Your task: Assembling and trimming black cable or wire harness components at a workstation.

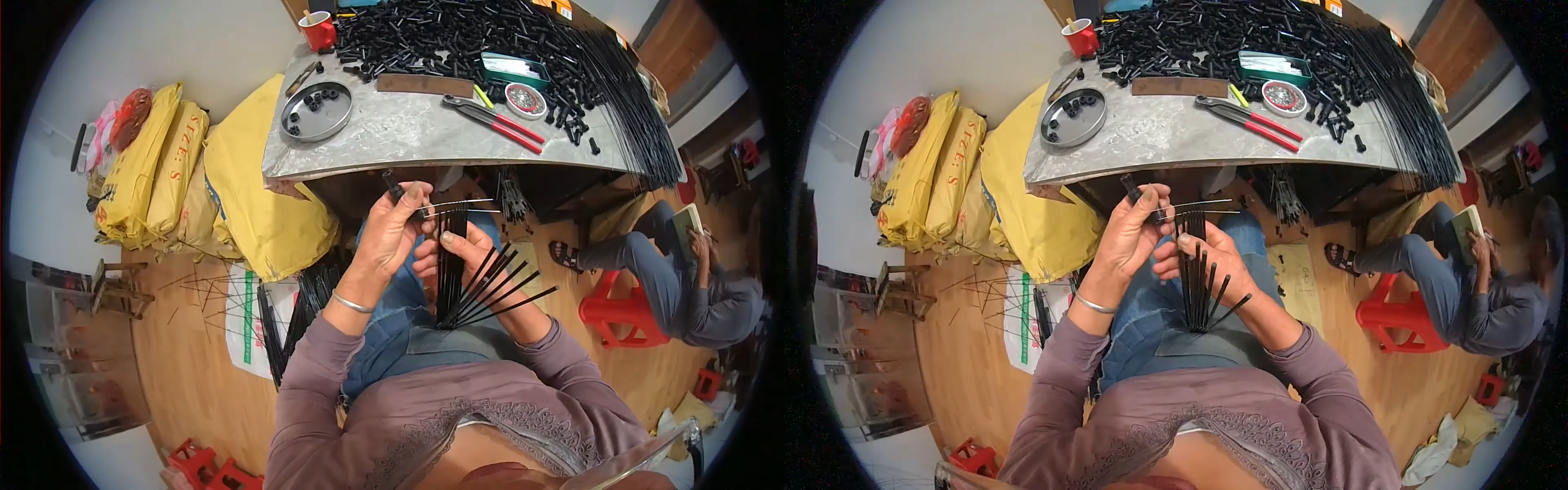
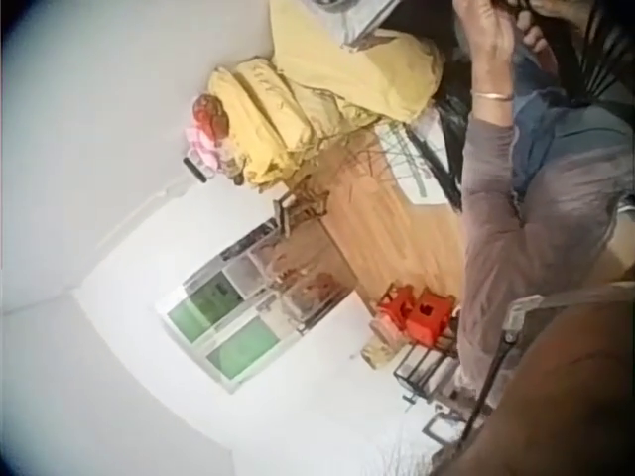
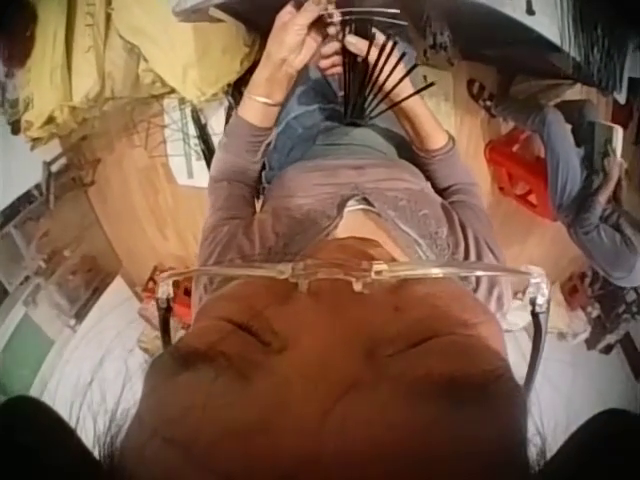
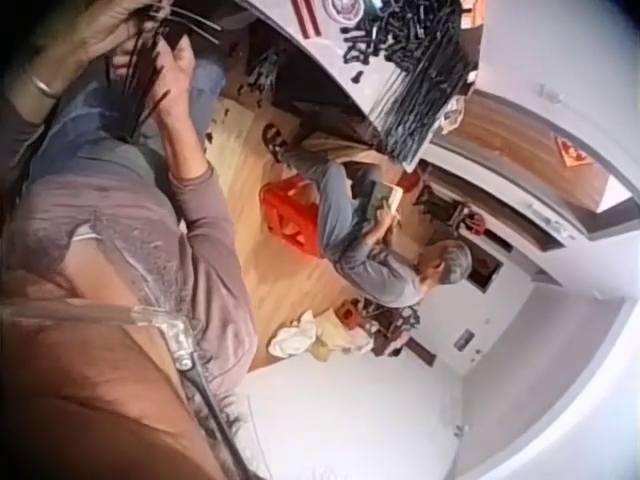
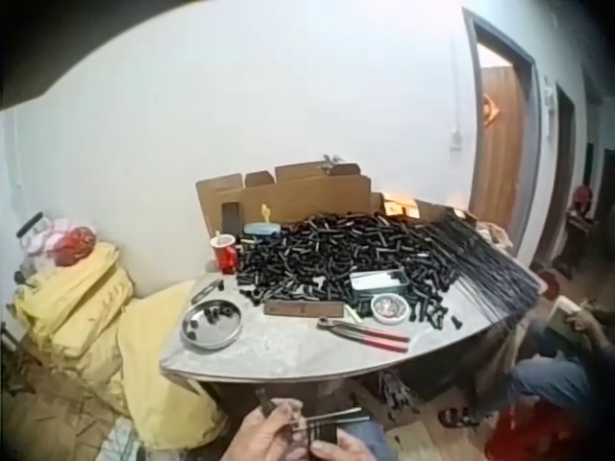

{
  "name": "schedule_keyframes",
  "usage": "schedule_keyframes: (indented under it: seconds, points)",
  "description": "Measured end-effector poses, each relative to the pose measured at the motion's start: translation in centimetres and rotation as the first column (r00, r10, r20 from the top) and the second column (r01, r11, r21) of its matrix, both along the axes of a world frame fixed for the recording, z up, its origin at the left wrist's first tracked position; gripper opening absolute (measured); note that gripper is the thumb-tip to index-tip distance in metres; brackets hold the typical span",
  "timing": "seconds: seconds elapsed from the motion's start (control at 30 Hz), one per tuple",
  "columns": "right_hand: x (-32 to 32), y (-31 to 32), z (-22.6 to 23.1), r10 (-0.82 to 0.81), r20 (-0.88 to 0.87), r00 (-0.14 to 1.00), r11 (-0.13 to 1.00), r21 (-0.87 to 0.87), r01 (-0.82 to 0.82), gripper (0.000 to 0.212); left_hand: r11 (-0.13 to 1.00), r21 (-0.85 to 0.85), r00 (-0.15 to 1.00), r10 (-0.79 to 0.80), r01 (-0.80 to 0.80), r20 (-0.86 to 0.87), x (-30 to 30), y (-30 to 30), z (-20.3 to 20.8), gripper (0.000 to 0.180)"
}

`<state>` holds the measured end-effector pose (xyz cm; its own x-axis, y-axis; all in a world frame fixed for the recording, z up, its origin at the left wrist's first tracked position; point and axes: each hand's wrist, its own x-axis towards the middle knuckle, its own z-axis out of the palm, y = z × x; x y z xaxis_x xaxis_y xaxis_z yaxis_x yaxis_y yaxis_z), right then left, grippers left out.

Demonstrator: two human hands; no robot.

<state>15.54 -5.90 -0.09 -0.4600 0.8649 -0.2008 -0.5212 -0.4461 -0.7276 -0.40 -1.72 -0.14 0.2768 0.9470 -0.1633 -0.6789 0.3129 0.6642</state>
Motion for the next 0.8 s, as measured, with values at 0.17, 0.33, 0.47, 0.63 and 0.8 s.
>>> schedule_keyframes:
  seconds: [0.17,0.33,0.47,0.63,0.8]
  points:
    - [0.4,-0.6,0.0,-0.033,0.040,0.999,0.999,0.004,0.033,0.030,0.995,-0.039,0.996,0.089,-0.088,0.030,0.9,0.2,0.1,0.026]
    - [0.8,-0.5,-0.1,-0.074,0.058,0.996,0.997,-0.008,0.075,0.026,0.998,0.058,0.997,0.025,-0.021,-0.070,1.9,1.1,0.4,0.025]
    - [0.9,-0.2,-0.4,-0.095,0.042,0.995,0.995,-0.029,0.097,0.022,0.996,0.082,0.990,-0.018,0.030,-0.137,2.2,1.6,0.7,0.025]
    - [1.2,-0.1,-1.2,-0.138,0.036,0.990,0.990,-0.024,0.139,0.021,0.998,0.062,0.980,-0.006,0.019,-0.200,2.3,2.4,0.6,0.026]
    - [1.6,0.2,-1.9,-0.129,0.043,0.991,0.991,-0.027,0.130,0.028,0.997,0.055,0.977,-0.045,0.058,-0.206,2.5,2.6,0.3,0.029]
